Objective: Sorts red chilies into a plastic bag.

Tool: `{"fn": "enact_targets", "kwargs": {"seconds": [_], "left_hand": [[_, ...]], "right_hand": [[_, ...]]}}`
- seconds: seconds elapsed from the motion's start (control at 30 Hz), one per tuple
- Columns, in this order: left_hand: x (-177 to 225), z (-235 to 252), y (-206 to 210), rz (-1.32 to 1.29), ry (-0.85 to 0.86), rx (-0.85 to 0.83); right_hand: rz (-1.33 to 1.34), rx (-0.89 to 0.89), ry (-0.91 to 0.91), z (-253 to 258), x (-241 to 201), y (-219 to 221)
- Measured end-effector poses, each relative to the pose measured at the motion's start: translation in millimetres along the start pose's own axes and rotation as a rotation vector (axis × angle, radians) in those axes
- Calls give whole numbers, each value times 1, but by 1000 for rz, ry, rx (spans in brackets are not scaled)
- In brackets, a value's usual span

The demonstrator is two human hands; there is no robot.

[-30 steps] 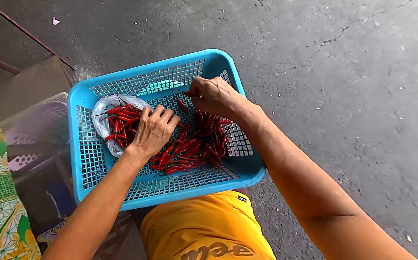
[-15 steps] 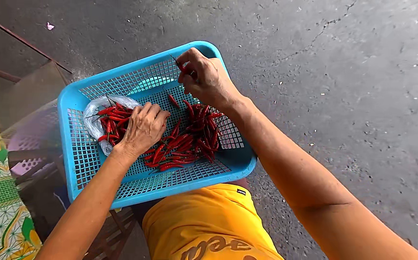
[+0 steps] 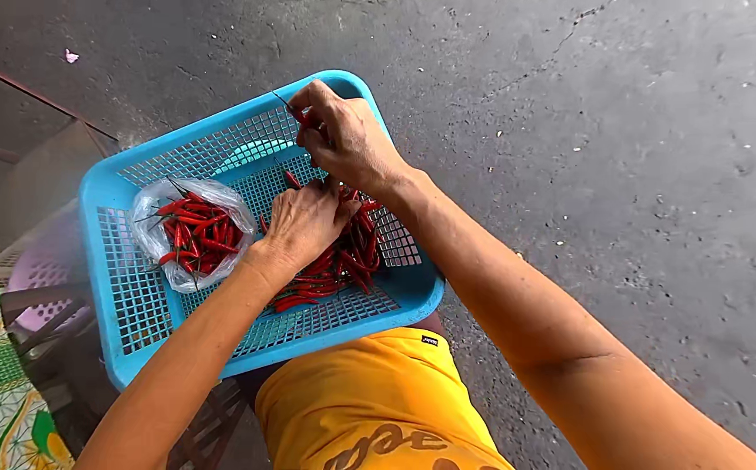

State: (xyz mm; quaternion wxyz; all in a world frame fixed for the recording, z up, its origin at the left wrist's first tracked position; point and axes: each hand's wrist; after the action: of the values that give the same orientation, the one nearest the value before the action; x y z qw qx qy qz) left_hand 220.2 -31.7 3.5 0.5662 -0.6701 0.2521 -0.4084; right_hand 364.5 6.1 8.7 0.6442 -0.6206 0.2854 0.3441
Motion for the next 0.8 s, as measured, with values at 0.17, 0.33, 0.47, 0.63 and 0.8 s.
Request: {"fn": "enact_targets", "kwargs": {"seconds": [0.17, 0.33, 0.47, 0.63, 0.8], "left_hand": [[-7, -16, -3, 16, 7, -47], [-9, -40, -24, 129, -74, -42], [3, -31, -18, 7, -6, 205], [22, -3, 13, 31, 162, 188], [13, 3, 12, 155, 237, 184]], "right_hand": [[9, -7, -9, 1, -1, 0], [43, -25, -10, 3, -1, 0], [44, -19, -5, 4, -1, 1], [23, -28, -5, 3, 1, 1], [11, -29, -2, 3, 1, 1]]}}
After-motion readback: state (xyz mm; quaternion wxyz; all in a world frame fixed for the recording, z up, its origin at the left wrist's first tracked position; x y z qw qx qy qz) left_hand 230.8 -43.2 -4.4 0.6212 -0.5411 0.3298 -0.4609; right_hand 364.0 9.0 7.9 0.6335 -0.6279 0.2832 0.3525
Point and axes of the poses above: each hand's wrist, its own z-axis towards the middle knuckle, its own y-axis out of the palm, x = y × z, and after that the axes turned 13 degrees about y, right-handed
